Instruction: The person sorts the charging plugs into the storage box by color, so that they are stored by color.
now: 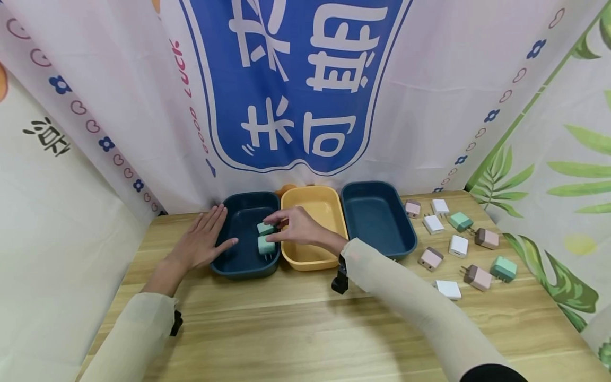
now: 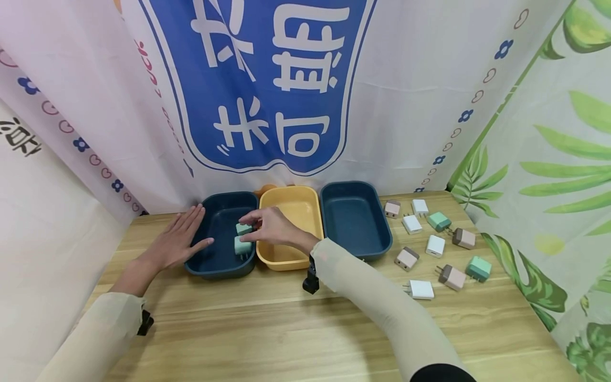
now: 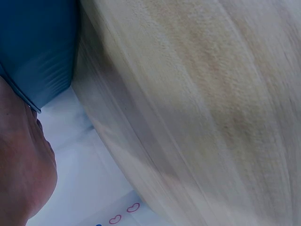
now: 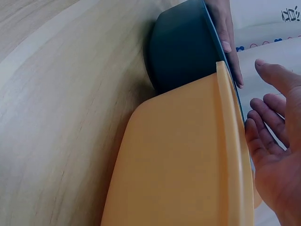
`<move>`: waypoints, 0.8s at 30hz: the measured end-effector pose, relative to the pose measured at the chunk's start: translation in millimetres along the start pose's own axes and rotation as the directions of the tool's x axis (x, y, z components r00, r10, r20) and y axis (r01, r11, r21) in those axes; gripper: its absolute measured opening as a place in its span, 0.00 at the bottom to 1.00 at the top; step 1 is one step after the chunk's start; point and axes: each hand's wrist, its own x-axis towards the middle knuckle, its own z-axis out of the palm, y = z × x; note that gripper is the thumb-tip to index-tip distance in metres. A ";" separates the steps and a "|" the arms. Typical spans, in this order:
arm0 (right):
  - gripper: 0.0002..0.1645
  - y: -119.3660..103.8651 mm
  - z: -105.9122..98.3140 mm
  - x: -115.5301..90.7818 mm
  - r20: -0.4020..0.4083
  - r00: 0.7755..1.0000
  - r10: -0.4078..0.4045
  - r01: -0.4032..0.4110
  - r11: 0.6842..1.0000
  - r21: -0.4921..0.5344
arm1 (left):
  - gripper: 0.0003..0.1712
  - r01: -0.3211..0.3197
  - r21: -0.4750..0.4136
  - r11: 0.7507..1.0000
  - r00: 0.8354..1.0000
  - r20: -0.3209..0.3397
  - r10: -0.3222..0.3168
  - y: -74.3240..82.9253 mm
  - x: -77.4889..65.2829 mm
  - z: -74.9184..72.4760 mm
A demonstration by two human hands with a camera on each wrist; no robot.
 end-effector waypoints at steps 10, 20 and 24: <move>0.27 -4.4 -6.4 -6.4 -0.005 1.000 0.019 -0.019 0.999 0.036 | 0.58 0.002 0.004 1.000 1.000 -0.002 -0.002 0.5 -0.1 0.1; 0.29 -5.3 -18.6 -14.4 0.019 1.000 -0.001 0.000 0.999 0.040 | 0.58 0.002 -0.004 1.000 1.000 -0.004 -0.002 0.8 -0.5 -0.3; 0.29 -9.1 -24.5 -19.5 0.031 0.999 -0.013 0.012 0.999 0.031 | 0.57 -0.002 -0.002 1.000 1.000 -0.006 0.002 2.0 -1.5 -2.1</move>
